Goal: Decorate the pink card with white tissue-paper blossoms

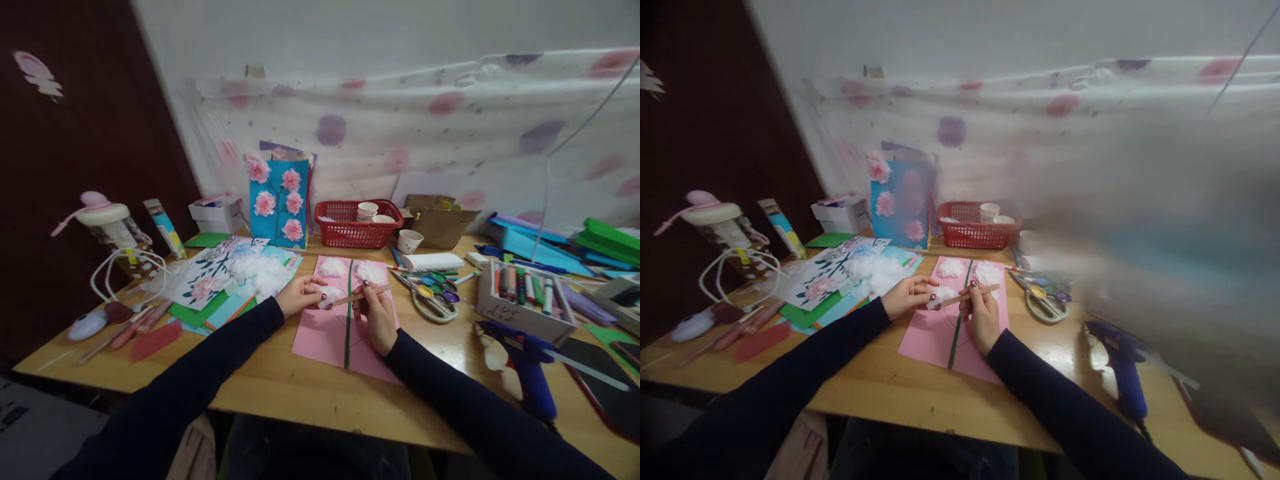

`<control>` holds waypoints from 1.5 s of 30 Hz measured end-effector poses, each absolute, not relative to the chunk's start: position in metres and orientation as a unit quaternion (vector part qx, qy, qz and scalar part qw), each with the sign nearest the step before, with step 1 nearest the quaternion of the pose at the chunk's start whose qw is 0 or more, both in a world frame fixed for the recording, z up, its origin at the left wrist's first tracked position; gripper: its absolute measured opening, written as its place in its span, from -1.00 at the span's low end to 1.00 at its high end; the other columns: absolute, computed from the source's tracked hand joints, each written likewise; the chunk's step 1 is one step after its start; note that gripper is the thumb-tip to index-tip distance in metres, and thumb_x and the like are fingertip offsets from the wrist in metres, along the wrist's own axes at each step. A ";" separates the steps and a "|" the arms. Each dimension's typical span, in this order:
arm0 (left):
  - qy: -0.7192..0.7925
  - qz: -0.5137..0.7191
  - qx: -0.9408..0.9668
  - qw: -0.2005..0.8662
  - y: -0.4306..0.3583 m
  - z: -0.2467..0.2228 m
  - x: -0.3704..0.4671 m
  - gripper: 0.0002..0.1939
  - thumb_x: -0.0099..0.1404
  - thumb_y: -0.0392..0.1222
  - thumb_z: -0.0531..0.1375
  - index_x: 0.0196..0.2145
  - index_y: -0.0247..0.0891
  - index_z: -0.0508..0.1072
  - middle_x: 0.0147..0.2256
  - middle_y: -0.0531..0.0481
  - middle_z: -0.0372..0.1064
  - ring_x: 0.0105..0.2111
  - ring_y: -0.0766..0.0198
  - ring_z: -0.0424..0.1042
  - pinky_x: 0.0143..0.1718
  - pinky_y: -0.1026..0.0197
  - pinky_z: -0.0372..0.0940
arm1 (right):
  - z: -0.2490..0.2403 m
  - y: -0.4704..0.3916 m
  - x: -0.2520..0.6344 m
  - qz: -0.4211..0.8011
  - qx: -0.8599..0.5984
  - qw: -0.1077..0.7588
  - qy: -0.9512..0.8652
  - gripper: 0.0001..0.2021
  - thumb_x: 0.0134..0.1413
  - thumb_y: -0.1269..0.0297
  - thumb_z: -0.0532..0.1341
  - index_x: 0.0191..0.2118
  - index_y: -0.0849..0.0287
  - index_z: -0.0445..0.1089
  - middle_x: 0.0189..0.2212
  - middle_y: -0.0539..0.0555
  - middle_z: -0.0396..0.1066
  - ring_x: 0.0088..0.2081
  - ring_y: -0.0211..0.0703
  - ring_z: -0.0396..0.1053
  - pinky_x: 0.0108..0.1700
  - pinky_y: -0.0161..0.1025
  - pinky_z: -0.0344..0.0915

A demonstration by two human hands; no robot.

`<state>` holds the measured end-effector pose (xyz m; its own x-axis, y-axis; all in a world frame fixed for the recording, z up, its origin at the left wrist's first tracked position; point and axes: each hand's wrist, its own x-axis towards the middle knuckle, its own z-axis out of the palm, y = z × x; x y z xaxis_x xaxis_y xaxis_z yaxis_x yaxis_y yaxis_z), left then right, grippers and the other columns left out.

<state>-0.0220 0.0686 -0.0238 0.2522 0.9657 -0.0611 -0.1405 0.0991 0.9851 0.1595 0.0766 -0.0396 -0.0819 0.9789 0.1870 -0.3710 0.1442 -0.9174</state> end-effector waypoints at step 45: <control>0.412 0.465 0.502 0.601 0.077 -0.032 -0.032 -0.36 -0.24 -0.22 0.45 -0.20 -0.36 0.28 -0.41 0.00 0.44 -0.40 0.24 0.51 -0.23 0.18 0.31 | -0.046 0.094 0.165 0.530 -0.335 0.608 -0.486 -0.63 -0.04 -0.07 0.17 -0.45 0.19 0.26 -0.71 -0.11 0.21 -0.73 -0.39 0.10 -0.73 -0.43 0.04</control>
